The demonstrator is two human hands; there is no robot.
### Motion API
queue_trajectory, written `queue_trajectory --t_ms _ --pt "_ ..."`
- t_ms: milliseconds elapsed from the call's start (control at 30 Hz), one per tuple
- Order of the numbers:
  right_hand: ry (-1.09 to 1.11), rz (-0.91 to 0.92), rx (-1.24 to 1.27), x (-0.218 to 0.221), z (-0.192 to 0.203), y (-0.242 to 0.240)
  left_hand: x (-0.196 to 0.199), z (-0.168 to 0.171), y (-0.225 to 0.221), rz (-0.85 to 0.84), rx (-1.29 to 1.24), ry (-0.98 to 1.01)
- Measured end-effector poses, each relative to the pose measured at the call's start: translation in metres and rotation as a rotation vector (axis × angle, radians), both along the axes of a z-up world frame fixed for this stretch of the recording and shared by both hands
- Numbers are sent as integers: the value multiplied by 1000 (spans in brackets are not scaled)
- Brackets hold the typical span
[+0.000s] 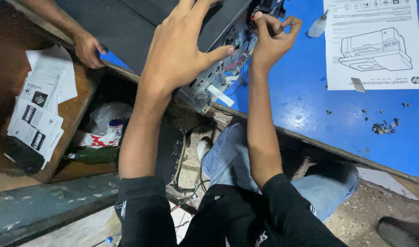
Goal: The person works on the internal wiring and components of a disassembled printer placed on a blue workbench. They use a screwdriver to remove screws, manipulate wires, and reposition parts of the printer casing. A second person briefly assists by holding the printer steady.
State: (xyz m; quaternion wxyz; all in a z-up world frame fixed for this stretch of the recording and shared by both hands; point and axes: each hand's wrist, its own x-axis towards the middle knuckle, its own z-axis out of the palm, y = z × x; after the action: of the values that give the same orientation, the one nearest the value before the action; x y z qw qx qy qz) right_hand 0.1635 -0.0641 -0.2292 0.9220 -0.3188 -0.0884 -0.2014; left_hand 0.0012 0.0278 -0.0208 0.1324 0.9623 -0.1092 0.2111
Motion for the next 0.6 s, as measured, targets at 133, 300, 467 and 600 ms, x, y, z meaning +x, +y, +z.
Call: queue_trajectory --t_ms 133,300,467,600 --pt "-6 -14 -63 0 -2 -3 -1 2 -2 0 -1 19" --pt "8 8 -67 1 2 -5 0 8 -5 7 -19 27" --pt "12 33 -96 1 4 -10 0 8 -6 8 -10 31" --pt "0 16 -139 -1 4 -12 -1 8 -6 12 -17 36"
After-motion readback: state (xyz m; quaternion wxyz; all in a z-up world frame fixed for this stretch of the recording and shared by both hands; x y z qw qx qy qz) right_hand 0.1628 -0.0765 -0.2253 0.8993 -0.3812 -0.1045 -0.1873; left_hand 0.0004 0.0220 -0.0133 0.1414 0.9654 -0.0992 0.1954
